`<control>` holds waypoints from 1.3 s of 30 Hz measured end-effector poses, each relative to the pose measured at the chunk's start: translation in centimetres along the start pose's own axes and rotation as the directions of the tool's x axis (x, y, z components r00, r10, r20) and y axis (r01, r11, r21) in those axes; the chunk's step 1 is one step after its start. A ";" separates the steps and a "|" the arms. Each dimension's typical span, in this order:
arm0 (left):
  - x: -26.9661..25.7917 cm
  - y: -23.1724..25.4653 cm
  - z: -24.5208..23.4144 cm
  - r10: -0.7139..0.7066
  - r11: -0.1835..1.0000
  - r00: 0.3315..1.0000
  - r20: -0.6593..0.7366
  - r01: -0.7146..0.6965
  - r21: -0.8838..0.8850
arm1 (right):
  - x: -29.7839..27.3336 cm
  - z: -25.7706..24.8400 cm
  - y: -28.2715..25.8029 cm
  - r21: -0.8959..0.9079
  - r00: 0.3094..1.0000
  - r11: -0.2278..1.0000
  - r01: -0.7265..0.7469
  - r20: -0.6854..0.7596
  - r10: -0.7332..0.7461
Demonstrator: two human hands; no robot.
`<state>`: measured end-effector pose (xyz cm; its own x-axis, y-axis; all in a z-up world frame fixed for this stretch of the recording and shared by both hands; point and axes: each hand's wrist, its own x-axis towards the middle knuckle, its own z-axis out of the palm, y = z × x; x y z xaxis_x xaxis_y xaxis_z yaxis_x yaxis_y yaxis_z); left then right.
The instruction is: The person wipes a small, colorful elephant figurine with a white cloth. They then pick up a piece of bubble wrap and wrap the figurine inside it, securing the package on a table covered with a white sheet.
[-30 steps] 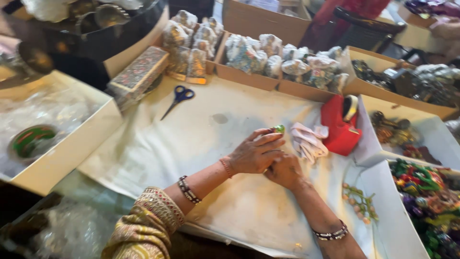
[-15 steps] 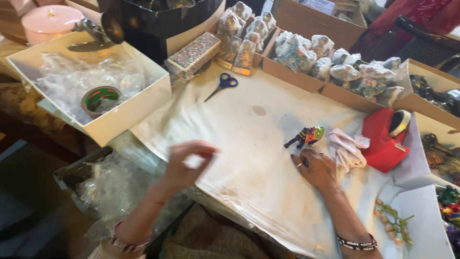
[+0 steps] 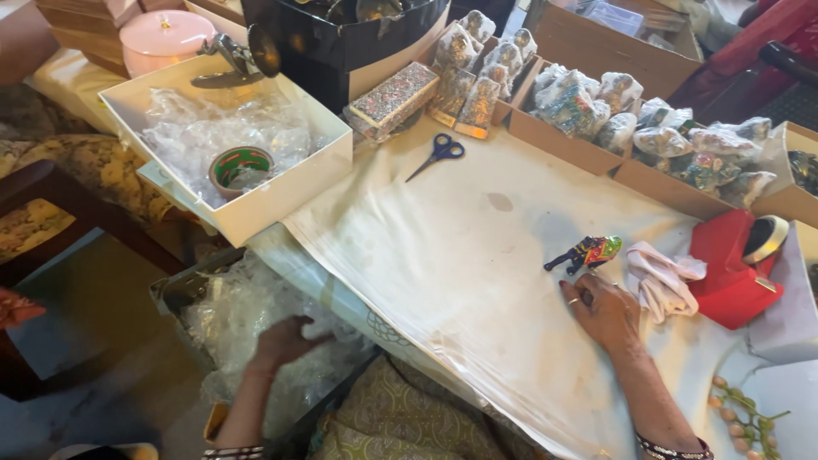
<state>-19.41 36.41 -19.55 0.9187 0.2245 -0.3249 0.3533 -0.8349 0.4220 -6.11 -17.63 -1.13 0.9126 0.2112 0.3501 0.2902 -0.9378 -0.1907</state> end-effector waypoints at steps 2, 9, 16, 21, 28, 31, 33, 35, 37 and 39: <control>0.8 -1.3 4.1 0.017 0.993 1.000 0.007 -0.017 0.121 | -0.1 0.1 0.0 0.000 1.000 1.000 0.008 -0.006 -0.008; 2.5 -3.5 9.8 -0.061 0.992 0.941 -0.333 0.094 0.084 | 0.0 -0.3 -0.3 0.004 0.999 0.999 -0.045 0.021 0.045; -0.1 -1.0 6.8 -0.121 0.960 0.968 -0.221 0.170 0.220 | 0.0 0.1 0.2 -0.002 0.998 0.999 -0.051 0.028 0.051; 3.0 -4.9 11.2 -0.123 0.971 0.971 -0.203 0.161 0.179 | 0.1 -0.1 0.0 0.010 1.000 1.000 -0.026 0.000 0.026; 1.5 0.3 -1.3 0.022 0.994 0.982 -0.190 -0.043 -0.103 | 0.0 -0.2 -0.1 0.016 0.999 0.999 -0.033 0.016 0.032; 3.2 -1.2 -1.7 0.063 0.968 0.958 -0.279 -0.127 -0.217 | 0.0 -0.3 -0.2 0.012 1.000 1.000 -0.016 0.010 0.016; 5.8 -3.8 0.6 0.142 0.398 0.925 -0.351 -0.378 -0.836 | 0.0 -0.3 -0.2 0.025 0.999 0.999 -0.031 0.021 0.031; 5.9 -4.5 1.5 0.094 0.335 0.927 -0.364 -0.373 -0.865 | 0.0 -0.3 -0.3 0.010 0.999 0.999 -0.040 0.026 0.040; 5.2 -3.9 1.4 0.053 0.272 0.926 -0.373 -0.373 -0.887 | 0.0 -0.3 -0.2 -0.007 0.998 0.999 -0.054 0.025 0.054; 3.1 -2.3 0.5 -0.182 0.807 0.904 -0.388 -0.089 -0.584 | 0.0 -0.3 -0.1 0.003 0.998 0.999 -0.045 0.032 0.045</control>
<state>-17.45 38.77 -21.96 0.8345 0.5495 -0.0417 0.3065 -0.3999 0.8638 -6.27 -17.59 -0.82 0.9335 0.1780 0.3113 0.2499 -0.9455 -0.2089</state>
